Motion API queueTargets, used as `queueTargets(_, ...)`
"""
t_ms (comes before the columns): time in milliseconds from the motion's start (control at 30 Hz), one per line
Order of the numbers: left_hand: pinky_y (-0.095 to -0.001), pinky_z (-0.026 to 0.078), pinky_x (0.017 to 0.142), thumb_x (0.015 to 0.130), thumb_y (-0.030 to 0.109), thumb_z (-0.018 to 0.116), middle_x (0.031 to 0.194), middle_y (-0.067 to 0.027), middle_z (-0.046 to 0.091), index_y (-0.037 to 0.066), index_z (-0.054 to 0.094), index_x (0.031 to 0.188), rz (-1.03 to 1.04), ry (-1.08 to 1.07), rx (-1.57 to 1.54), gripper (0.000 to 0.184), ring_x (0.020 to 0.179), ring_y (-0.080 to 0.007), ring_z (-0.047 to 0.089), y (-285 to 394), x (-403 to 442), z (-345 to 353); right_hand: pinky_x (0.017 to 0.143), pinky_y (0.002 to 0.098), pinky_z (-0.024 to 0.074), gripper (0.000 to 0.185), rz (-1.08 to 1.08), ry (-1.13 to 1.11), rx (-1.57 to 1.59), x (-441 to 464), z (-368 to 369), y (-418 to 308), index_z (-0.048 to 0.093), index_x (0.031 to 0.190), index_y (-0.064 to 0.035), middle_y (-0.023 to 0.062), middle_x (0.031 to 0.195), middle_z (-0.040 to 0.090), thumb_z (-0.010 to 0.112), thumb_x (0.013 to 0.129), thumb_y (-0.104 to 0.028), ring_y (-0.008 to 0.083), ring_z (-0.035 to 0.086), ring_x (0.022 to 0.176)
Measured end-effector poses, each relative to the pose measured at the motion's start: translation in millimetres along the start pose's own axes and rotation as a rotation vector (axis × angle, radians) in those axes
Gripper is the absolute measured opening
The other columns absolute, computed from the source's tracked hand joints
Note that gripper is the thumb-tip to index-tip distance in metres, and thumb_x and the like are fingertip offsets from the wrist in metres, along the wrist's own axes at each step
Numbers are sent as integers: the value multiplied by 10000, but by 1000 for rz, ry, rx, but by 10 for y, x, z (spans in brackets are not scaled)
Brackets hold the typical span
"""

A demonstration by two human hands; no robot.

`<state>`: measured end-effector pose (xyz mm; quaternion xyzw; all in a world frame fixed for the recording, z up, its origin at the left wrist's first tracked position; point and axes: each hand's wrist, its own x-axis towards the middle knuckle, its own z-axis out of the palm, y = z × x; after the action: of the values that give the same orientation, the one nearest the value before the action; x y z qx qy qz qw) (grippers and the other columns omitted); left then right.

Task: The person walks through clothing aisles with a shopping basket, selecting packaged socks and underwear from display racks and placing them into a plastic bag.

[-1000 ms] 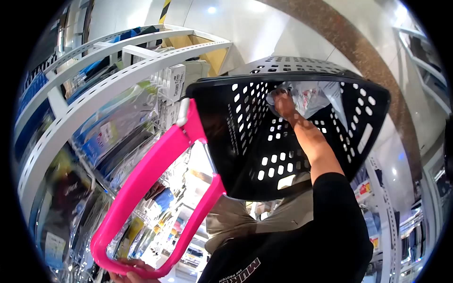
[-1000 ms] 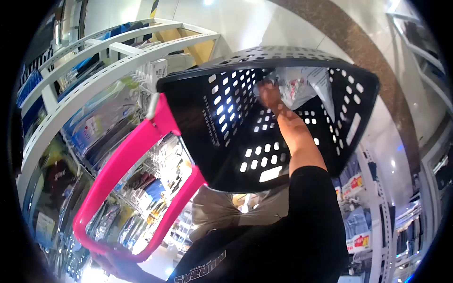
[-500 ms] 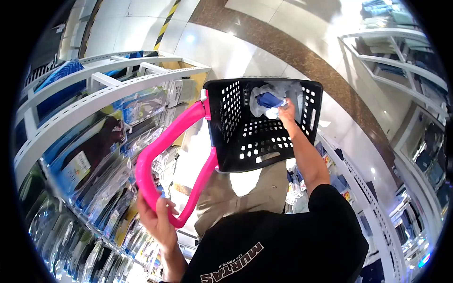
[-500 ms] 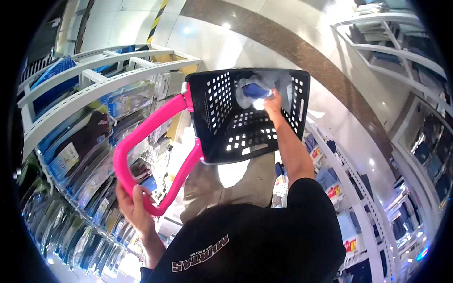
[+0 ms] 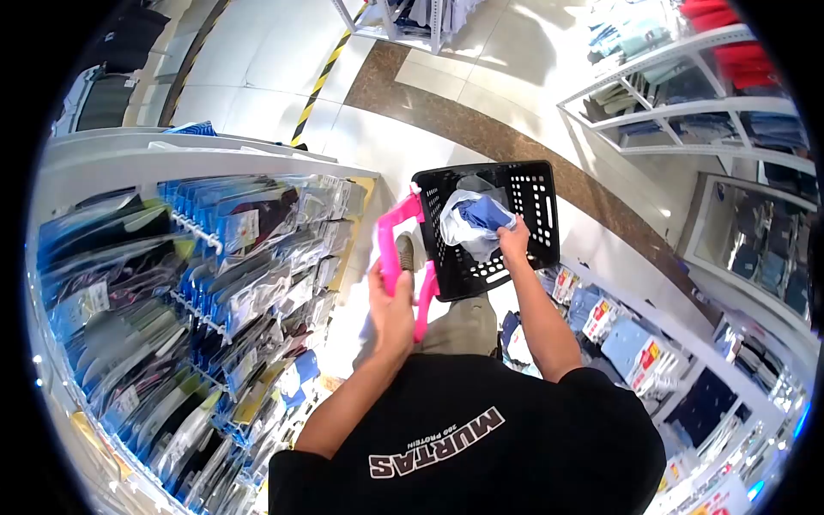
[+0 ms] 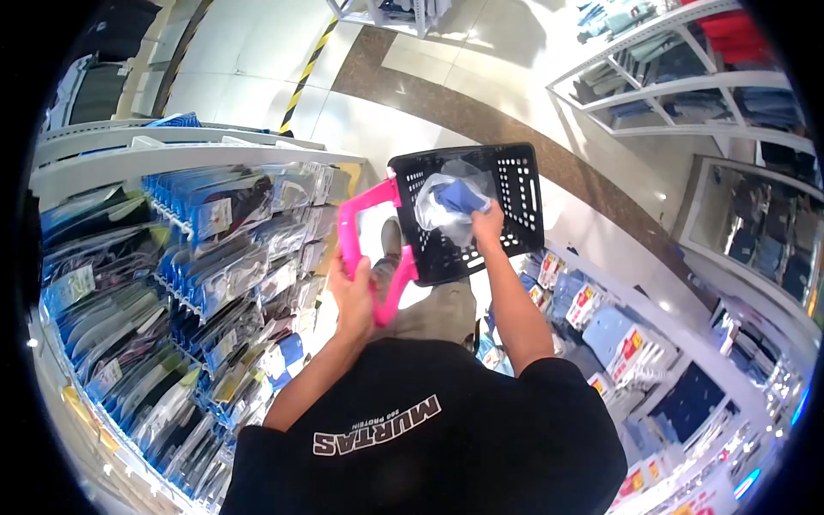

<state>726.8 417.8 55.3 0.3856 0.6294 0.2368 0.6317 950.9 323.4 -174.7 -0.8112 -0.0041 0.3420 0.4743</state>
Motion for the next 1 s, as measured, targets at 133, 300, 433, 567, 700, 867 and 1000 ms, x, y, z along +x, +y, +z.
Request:
queueTargets(133, -290, 507, 740, 904, 24, 547, 1138, -119, 508, 34, 263, 1449, 19, -150, -99, 615, 888, -156, 550, -180, -33, 170, 811, 307, 473, 360, -81, 48, 13, -436, -145, -309, 586, 1076, 35, 120, 946, 651, 551, 719, 69, 200, 620, 872)
queueTargets(300, -416, 309, 1095, 816, 133, 689, 1304, -209, 428, 67, 282, 1478, 757, -310, 385, 780, 1299, -349, 370, -144, 111, -15, 816, 305, 469, 399, -143, 233, 22, -927, -505, -402, 584, 1102, 29, 112, 961, 642, 577, 703, 32, 204, 611, 895)
queueTargets(433, -469, 291, 1087, 776, 351, 744, 1214, -106, 539, 85, 616, 1180, 1325, -645, 816, 501, 1217, -286, 472, 208, 301, -62, 808, 287, 476, 403, -188, 319, 309, -1451, -890, -540, 579, 1094, 33, 84, 975, 648, 566, 692, 66, 168, 610, 869)
queueTargets(567, -405, 369, 972, 759, 594, 678, 939, -47, 660, 108, 707, 942, 1357, -1089, 1001, 521, 961, -237, 612, 337, 448, 141, 819, 284, 473, 413, -251, 481, 500, -1860, -1206, -573, 580, 1095, 18, 72, 983, 652, 558, 687, 82, 160, 613, 856)
queueTargets(700, -413, 392, 885, 770, 665, 612, 940, -55, 672, 140, 709, 1021, 1343, -1274, 1445, 590, 943, -254, 628, 503, 355, 239, 829, 278, 468, 408, -291, 597, 565, -2298, -1458, -788, 577, 1091, 24, 71, 981, 651, 557, 688, 86, 154, 613, 863)
queueTargets(867, -478, 423, 869, 819, 620, 595, 939, -122, 673, 115, 678, 971, 1320, -1275, 1536, 534, 961, -314, 631, 419, 273, 364, 833, 268, 459, 440, -313, 731, 610, -2813, -1724, -878, 576, 1096, 45, 69, 993, 640, 548, 658, 80, 164, 603, 904)
queueTargets(1000, -472, 501, 704, 848, 636, 557, 822, -146, 679, 98, 652, 975, 1309, -1273, 1629, 561, 801, -347, 662, 420, 91, 584, 823, 269, 466, 401, -302, 816, 634, -3096, -1909, -541, 593, 1053, 38, 71, 991, 644, 546, 658, 82, 154, 603, 887)
